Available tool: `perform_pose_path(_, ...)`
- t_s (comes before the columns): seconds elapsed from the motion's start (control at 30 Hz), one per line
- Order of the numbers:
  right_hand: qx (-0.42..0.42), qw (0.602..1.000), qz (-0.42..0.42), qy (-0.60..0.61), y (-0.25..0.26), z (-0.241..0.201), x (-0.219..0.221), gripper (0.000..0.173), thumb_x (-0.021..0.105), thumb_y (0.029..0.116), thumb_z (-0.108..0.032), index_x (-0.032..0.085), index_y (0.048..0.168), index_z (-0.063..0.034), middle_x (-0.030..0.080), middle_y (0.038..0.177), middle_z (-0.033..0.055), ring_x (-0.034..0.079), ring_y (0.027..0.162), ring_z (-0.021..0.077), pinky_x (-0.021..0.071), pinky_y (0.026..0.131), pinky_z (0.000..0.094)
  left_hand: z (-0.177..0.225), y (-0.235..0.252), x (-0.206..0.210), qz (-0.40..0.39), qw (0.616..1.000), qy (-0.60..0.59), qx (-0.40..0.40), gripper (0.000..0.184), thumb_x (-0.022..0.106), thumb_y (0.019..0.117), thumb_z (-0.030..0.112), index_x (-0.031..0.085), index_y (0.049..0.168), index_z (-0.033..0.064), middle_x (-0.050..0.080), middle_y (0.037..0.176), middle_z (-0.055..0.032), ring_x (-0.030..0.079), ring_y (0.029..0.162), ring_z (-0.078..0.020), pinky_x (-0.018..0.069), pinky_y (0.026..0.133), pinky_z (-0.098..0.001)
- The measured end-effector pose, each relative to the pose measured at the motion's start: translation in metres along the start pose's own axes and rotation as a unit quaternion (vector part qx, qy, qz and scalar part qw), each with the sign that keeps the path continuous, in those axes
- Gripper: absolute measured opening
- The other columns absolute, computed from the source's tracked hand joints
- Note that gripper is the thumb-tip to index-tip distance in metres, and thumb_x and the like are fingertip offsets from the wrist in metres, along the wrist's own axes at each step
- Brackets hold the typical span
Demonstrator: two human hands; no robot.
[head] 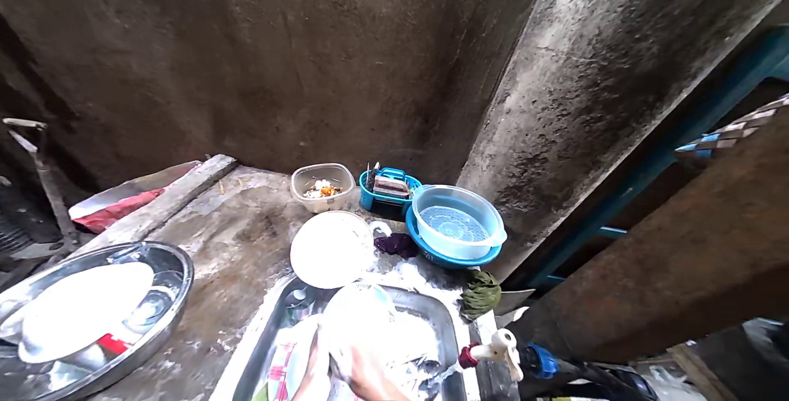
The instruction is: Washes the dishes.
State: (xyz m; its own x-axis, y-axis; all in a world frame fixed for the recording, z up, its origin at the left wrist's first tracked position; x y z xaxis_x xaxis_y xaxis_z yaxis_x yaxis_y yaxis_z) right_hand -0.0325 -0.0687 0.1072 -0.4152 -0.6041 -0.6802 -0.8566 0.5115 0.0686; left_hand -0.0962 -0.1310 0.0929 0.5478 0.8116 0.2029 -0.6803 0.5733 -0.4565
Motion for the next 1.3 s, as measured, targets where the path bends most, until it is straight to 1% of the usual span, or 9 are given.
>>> perform_pose_path(0.23,0.125,0.979,-0.097,-0.127,0.025,0.03,-0.018,0.04,0.041,0.1085,-0.015,0.057,0.139,0.0048,0.06,0.135,0.0296,0.055,0.13,0.0448,0.0408,0.112,0.0575,-0.012,-0.003,0.002,-0.068,0.996,0.061,-0.001,0.05,0.026,0.1131,0.022,0.026,0.155,-0.005,0.041,0.148,-0.0302,0.05,0.125,-0.0333,0.0458,0.1,-0.0473)
perform_pose_path(0.43,-0.014,0.976,-0.196,-0.097,-0.006,0.025,0.017,0.03,0.059,0.0987,-0.008,0.065,0.12,0.0124,0.068,0.114,0.0329,0.064,0.113,0.0481,0.0467,0.099,0.0631,0.026,0.016,-0.03,-0.077,0.988,0.086,0.101,0.049,0.027,0.1109,0.012,0.027,0.156,-0.0065,0.034,0.158,-0.0273,0.039,0.143,-0.0282,0.0318,0.118,-0.0404)
perform_pose_path(0.53,-0.04,0.965,-0.148,-0.215,0.014,0.049,-0.019,0.04,0.045,0.1056,-0.011,0.058,0.142,-0.0001,0.056,0.146,0.0231,0.047,0.142,0.0398,0.0278,0.121,0.0617,0.026,0.018,-0.029,-0.116,0.978,0.123,0.126,0.054,0.032,0.107,0.01,0.023,0.159,-0.0036,0.029,0.161,-0.0268,0.034,0.148,-0.0296,0.0283,0.121,-0.0405)
perform_pose_path(0.63,-0.036,0.981,0.048,-0.186,0.037,0.023,-0.018,0.033,0.048,0.1026,-0.008,0.069,0.125,0.0035,0.066,0.129,0.0249,0.061,0.127,0.0409,0.0472,0.108,0.0554,0.017,0.012,-0.014,-0.121,0.987,0.085,0.066,0.056,0.031,0.1085,0.013,0.016,0.161,0.0002,0.026,0.162,-0.0264,0.036,0.146,-0.0319,0.0351,0.116,-0.0467)
perform_pose_path(0.73,0.148,0.989,-0.027,-0.002,0.036,-0.004,0.014,0.038,0.049,0.104,-0.01,0.058,0.133,0.0135,0.061,0.13,0.0338,0.058,0.126,0.0459,0.0426,0.11,0.0548,0.012,0.012,-0.013,-0.07,0.996,0.051,0.025,0.051,0.028,0.111,0.013,0.02,0.158,-0.0033,0.034,0.157,-0.0282,0.043,0.138,-0.0318,0.0385,0.112,-0.0471)
perform_pose_path(0.87,-0.022,0.995,0.023,-0.095,0.005,-0.012,0.022,0.017,0.068,0.0869,-0.002,0.072,0.096,0.012,0.072,0.089,0.0278,0.073,0.086,0.045,0.058,0.077,0.06,0.029,0.021,-0.03,-0.05,0.996,0.065,0.048,0.048,0.026,0.1106,0.01,0.024,0.156,-0.0054,0.037,0.154,-0.0274,0.044,0.136,-0.0288,0.0375,0.112,-0.043)
perform_pose_path(0.97,0.119,0.988,0.031,-0.094,-0.02,0.018,-0.012,0.023,0.067,0.0887,-0.001,0.071,0.103,0.0163,0.07,0.104,0.0343,0.067,0.106,0.0511,0.0488,0.097,0.0622,0.046,0.034,-0.023,-0.108,0.983,0.114,0.093,0.05,0.025,0.1091,0.011,0.027,0.157,-0.0035,0.034,0.159,-0.0258,0.039,0.144,-0.0303,0.033,0.117,-0.0443)
perform_pose_path(1.13,0.373,0.848,0.316,0.207,-0.117,0.123,-0.06,0.059,0.067,0.0942,-0.002,0.04,0.141,0.0209,0.051,0.137,0.0374,0.053,0.129,0.0386,0.0409,0.112,0.0457,0.08,0.112,-0.029,-0.003,0.992,0.078,0.096,0.048,0.025,0.1133,0.02,0.026,0.157,0.0001,0.042,0.152,-0.0246,0.05,0.131,-0.0298,0.0458,0.104,-0.0467)
perform_pose_path(1.3,0.237,0.753,0.339,0.513,-0.13,0.162,-0.07,0.034,0.056,0.0903,0.001,0.051,0.123,0.0035,0.072,0.106,0.0112,0.072,0.09,0.0158,0.0612,0.079,0.031,0.106,0.172,-0.018,0.015,0.97,0.205,0.129,0.048,0.039,0.1106,0.011,0.03,0.155,-0.0044,0.042,0.152,-0.0303,0.048,0.136,-0.0383,0.041,0.11,-0.0537)
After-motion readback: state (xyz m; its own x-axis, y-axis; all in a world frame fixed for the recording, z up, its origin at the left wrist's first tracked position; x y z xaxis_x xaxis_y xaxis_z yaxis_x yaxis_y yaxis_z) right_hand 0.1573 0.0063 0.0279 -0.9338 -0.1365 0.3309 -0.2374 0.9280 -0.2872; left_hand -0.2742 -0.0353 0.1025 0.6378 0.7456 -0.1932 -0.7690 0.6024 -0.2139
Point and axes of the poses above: each hand's wrist, its own y-axis towards the middle knuckle, its own x-axis out of the palm, z = x × y, the point moved 6 cm from there along y, towards the middle knuckle
